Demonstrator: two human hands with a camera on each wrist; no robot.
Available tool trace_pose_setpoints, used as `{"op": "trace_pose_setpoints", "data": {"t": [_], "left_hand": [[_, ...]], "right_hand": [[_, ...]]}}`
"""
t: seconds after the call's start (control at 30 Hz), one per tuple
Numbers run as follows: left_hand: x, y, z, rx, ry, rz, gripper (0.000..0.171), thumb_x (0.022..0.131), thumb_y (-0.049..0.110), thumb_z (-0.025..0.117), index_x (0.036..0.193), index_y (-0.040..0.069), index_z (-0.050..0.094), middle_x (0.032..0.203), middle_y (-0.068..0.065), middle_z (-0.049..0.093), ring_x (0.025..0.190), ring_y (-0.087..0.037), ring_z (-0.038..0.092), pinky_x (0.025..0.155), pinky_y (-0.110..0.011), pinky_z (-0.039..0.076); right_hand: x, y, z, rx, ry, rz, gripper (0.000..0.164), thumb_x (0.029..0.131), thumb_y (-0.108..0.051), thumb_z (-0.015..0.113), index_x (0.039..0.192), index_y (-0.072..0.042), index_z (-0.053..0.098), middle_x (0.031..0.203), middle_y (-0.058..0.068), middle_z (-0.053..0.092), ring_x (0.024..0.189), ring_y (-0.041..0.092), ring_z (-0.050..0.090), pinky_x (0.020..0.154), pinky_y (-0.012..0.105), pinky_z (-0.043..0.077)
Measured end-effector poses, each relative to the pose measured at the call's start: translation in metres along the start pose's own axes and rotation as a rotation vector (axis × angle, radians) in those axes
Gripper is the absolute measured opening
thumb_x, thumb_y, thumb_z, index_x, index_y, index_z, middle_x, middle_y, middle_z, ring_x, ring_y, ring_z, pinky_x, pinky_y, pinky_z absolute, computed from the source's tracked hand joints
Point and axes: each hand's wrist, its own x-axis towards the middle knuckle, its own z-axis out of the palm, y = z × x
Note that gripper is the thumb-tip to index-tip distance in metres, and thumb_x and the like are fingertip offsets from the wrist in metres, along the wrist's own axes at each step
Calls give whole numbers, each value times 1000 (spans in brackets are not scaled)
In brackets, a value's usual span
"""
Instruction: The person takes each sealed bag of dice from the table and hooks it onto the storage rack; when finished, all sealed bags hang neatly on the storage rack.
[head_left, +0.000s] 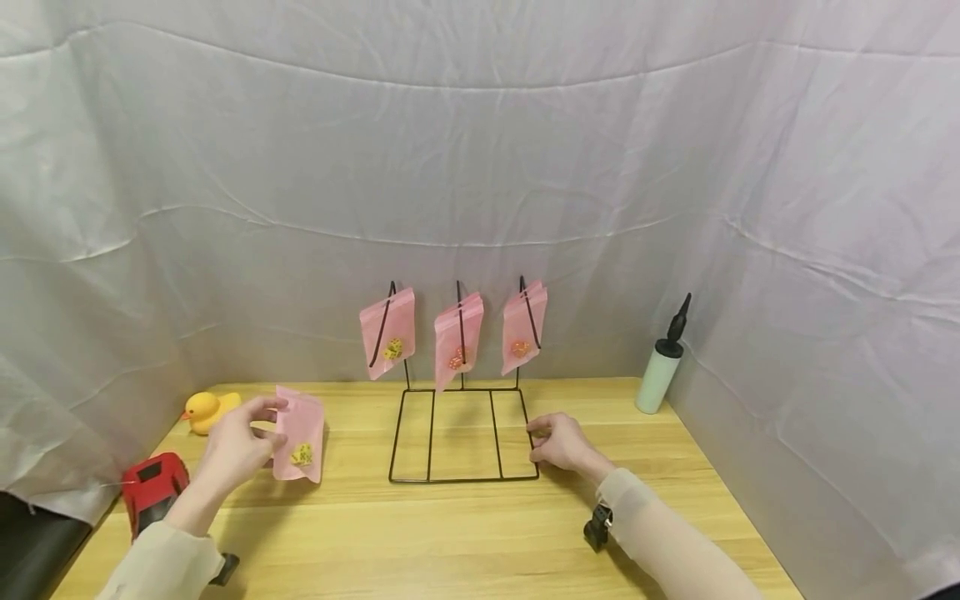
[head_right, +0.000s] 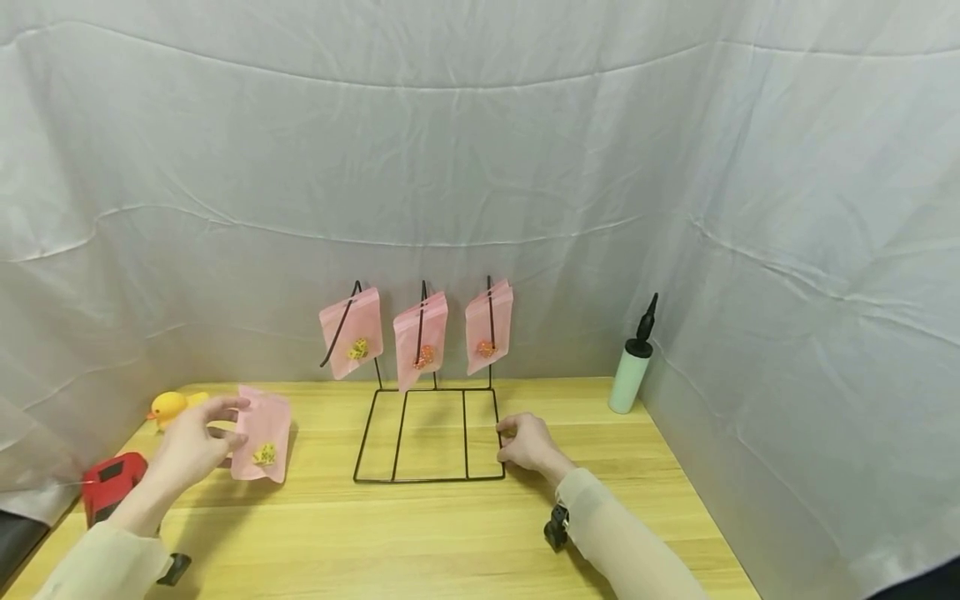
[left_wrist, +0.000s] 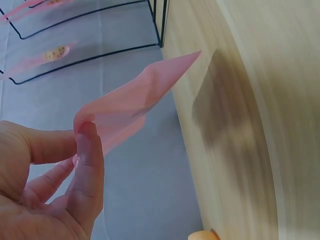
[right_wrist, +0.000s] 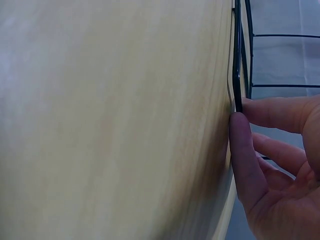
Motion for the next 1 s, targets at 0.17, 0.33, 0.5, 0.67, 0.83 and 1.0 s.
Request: {"op": "trace_pose_setpoints", "data": {"t": [0.17, 0.33, 0.5, 0.67, 0.83, 1.0], "left_hand": [[-8, 4, 6, 7, 9, 28, 56, 95, -2, 76, 149, -1, 63, 135, -34, 69, 98, -30, 81, 67, -35, 70], [-15, 10, 11, -1, 20, 53, 56, 94, -3, 78, 148, -1, 64, 130, -30, 71, 92, -20, 80, 65, -30, 68], [-25, 18, 13, -10, 40, 95, 56, 92, -4, 79, 147, 1, 67, 127, -27, 74, 89, -6, 76, 64, -24, 65], [-34, 26, 15, -16, 103, 179, 55, 89, -7, 82, 142, 2, 71, 121, -23, 77, 87, 3, 74, 61, -25, 63], [-41, 33, 18, -34, 152, 260, 55, 86, -11, 84, 138, 3, 74, 116, -20, 78, 84, 13, 70, 55, -24, 60], [-45, 39, 20, -49, 191, 333, 55, 84, -12, 85, 136, 4, 76, 111, -17, 78, 85, 13, 70, 50, -22, 55]], "right_hand": [[0, 0, 0, -5, -2, 4, 54, 80, 2, 92, 133, -2, 79, 119, 15, 85, 102, 21, 81, 81, 35, 69], [0, 0, 0, -7, -4, 14, 53, 81, 3, 92, 132, -3, 79, 116, 12, 85, 100, 19, 80, 80, 34, 68], [-1, -1, -1, -2, -1, 12, 54, 81, 3, 92, 132, -1, 79, 117, 15, 84, 99, 19, 80, 79, 34, 69], [-1, -2, -1, 10, -3, 3, 54, 80, 4, 91, 133, 2, 78, 122, 19, 83, 100, 20, 80, 81, 35, 69], [-1, -2, 0, 10, -4, 8, 53, 81, 5, 91, 132, 2, 78, 123, 19, 82, 100, 19, 79, 80, 35, 69], [-1, -3, 0, 2, -2, 17, 53, 81, 4, 92, 132, 1, 78, 118, 16, 83, 98, 18, 79, 80, 34, 69]]}}
